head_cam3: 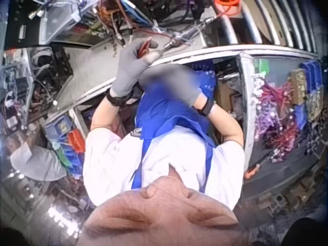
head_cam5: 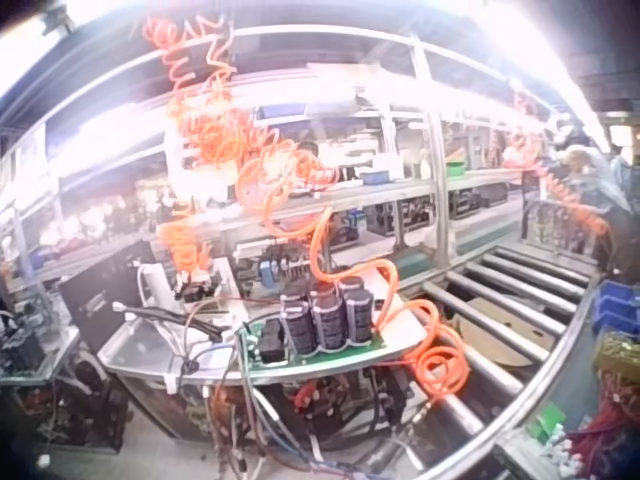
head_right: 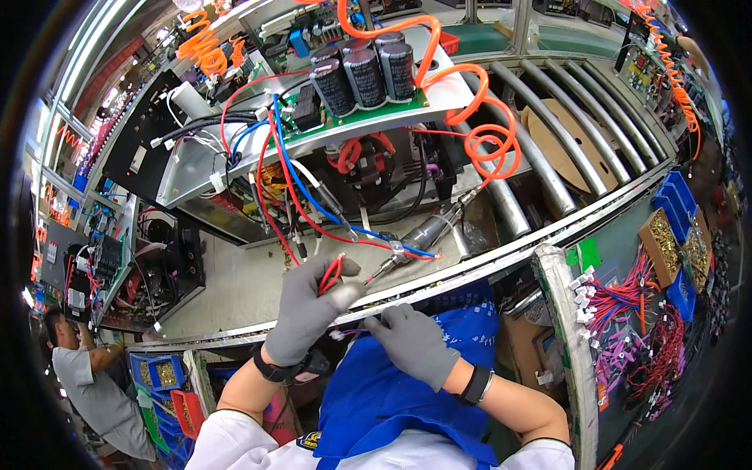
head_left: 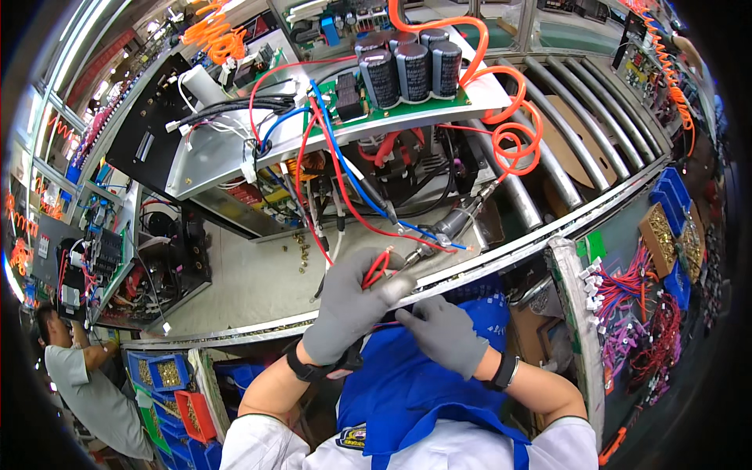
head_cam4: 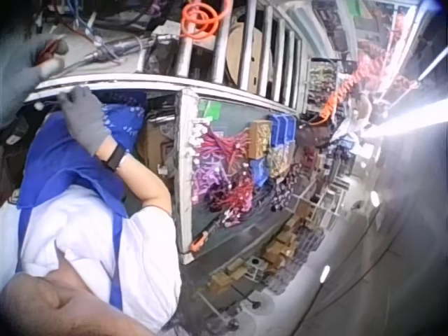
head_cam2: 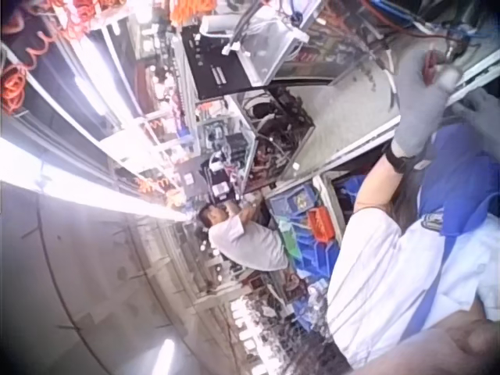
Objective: Wiring and securing components inside an electronic power unit on an assembly line.
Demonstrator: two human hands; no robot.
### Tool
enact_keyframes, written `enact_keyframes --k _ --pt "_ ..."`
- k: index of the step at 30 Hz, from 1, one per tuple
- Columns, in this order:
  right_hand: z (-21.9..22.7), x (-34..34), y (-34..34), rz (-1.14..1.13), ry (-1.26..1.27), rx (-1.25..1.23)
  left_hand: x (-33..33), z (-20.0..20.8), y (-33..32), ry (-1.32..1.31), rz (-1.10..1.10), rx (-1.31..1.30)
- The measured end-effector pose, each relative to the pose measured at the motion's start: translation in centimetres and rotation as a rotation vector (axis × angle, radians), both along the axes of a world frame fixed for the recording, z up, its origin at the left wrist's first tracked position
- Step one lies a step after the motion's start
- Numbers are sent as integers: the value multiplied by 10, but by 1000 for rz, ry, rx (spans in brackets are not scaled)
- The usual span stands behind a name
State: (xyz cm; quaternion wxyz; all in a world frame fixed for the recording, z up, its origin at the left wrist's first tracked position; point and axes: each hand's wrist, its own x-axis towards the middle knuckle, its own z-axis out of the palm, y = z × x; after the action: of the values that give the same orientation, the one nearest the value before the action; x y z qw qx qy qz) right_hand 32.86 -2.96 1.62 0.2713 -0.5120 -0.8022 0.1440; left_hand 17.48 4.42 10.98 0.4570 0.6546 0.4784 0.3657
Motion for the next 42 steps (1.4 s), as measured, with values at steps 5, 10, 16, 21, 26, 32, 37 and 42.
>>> enact_keyframes --k 5,10,16,21,26,32,37,42 --pt "19 24 10 -11 -15 232 10 -4 -3 71 30 153" --pt "40 36 36 -363 18 326 22 -12 -1 53 -157 142" --pt "30 46 45 -402 -204 128 24 -7 -11 182 -275 279" --pt "51 48 -6 -228 -59 129 23 9 -18 342 -395 629" --pt "88 48 -40 -134 -93 164 26 22 -16 535 -619 930" --pt "96 63 -33 -70 -128 301 23 46 5 474 -881 462" --pt "106 58 -14 -89 -251 438 11 40 18 466 -786 253" --pt "95 60 -6 -20 -216 343 7 45 22 408 -826 168"
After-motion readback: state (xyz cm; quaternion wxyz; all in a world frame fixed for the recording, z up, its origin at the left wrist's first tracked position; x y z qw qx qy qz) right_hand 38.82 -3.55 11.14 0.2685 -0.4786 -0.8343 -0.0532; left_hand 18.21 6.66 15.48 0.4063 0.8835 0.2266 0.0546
